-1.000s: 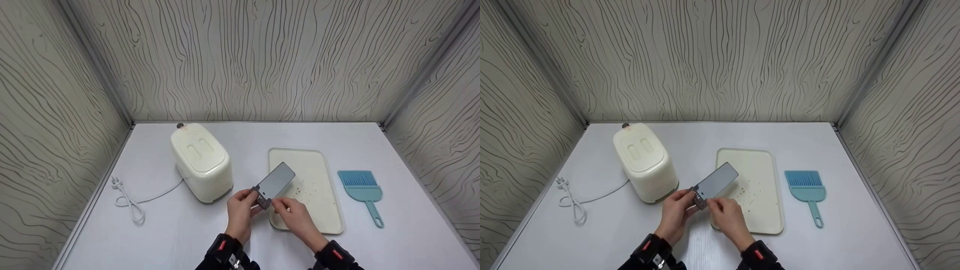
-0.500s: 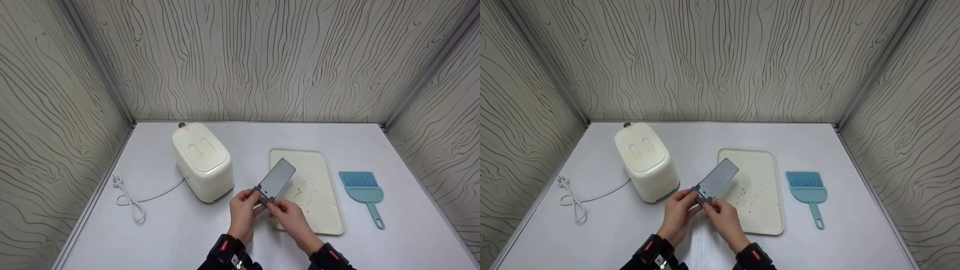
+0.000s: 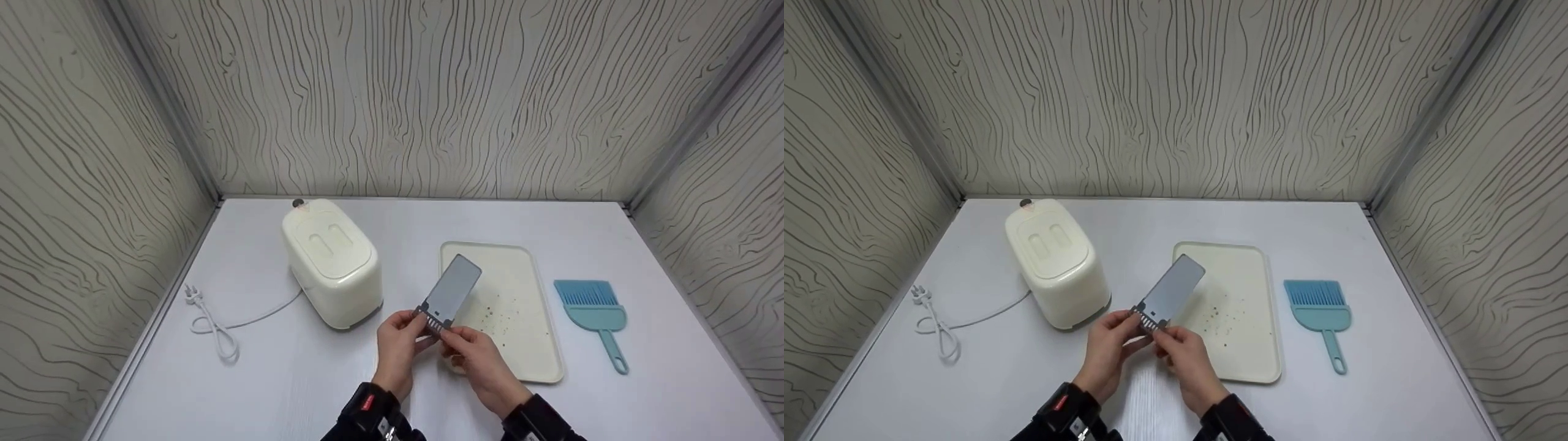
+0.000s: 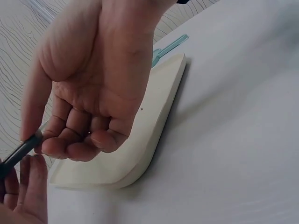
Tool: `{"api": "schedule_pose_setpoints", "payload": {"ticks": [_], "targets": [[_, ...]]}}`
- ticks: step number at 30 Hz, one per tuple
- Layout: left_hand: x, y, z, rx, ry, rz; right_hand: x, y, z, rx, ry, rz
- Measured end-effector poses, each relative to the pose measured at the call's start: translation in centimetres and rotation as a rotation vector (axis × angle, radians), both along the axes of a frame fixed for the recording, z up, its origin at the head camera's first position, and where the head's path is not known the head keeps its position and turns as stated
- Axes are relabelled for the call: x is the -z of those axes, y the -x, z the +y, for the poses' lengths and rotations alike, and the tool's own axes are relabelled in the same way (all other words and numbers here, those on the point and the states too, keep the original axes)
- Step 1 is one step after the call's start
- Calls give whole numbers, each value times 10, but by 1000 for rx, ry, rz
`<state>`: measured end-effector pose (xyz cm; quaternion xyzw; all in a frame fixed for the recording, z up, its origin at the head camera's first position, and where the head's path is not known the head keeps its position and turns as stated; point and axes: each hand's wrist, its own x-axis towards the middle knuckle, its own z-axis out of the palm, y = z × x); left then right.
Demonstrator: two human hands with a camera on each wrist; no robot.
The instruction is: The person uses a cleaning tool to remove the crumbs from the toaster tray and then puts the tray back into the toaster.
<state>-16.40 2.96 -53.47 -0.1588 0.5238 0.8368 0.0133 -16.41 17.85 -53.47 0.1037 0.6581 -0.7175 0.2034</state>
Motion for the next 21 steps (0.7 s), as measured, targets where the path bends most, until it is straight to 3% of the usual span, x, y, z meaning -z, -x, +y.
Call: {"api": "schedule_pose_setpoints", "payload": {"ticks": [9, 21], "targets": [[3, -2, 3, 36, 186, 18, -1, 0, -1, 129, 118, -9], [4, -10, 9, 150, 254, -14, 1, -2, -1, 254, 190, 20]]}}
